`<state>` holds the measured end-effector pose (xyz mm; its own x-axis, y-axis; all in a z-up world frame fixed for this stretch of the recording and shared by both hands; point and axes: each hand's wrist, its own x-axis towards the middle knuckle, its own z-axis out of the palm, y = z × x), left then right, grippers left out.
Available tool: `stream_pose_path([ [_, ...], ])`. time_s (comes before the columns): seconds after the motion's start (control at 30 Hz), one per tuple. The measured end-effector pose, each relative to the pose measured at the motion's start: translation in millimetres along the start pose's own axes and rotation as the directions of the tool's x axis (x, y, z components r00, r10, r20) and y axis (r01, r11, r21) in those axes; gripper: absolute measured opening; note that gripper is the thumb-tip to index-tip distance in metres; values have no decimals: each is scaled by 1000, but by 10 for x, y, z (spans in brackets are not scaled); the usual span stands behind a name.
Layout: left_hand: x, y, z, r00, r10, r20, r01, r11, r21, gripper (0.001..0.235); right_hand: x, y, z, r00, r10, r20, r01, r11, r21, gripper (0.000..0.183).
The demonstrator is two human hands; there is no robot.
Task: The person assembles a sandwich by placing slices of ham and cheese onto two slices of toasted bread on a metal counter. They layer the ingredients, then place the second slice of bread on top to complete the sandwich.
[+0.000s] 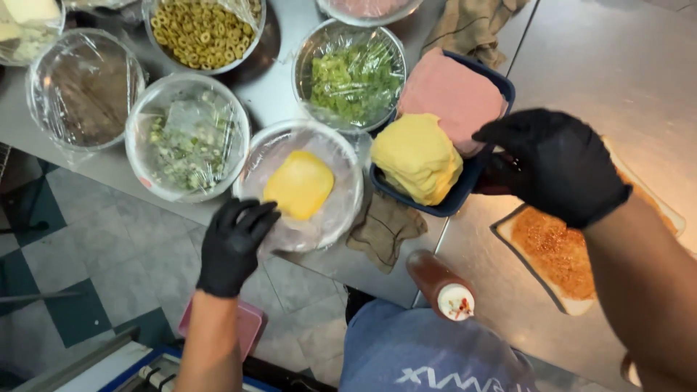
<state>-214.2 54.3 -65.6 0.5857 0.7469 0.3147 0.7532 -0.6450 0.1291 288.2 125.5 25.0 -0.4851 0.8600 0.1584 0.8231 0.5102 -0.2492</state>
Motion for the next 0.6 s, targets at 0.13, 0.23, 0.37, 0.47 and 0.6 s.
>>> stream_pose_path([
  [0.13,-236,121,11,988,-100,115,113,987,-114,65,616,304,45,966,147,214,-111,979,-171,36],
  [0.23,-182,230,-171,954,-181,239,206,975,-83,81,1028,619,250,884,244,399,-214,969,-121,49],
  [0.37,-84,433,-375,897,-215,386,300,937,-177,109,1363,697,482,736,341,585,-348,932,-105,69],
  [0.47,74,607,-461,927,-136,348,258,906,-334,107,1542,613,517,688,406,602,-383,907,-174,81],
  [0.6,158,745,-404,975,-74,210,168,864,-474,81,1665,619,633,703,470,533,-471,870,-145,76],
])
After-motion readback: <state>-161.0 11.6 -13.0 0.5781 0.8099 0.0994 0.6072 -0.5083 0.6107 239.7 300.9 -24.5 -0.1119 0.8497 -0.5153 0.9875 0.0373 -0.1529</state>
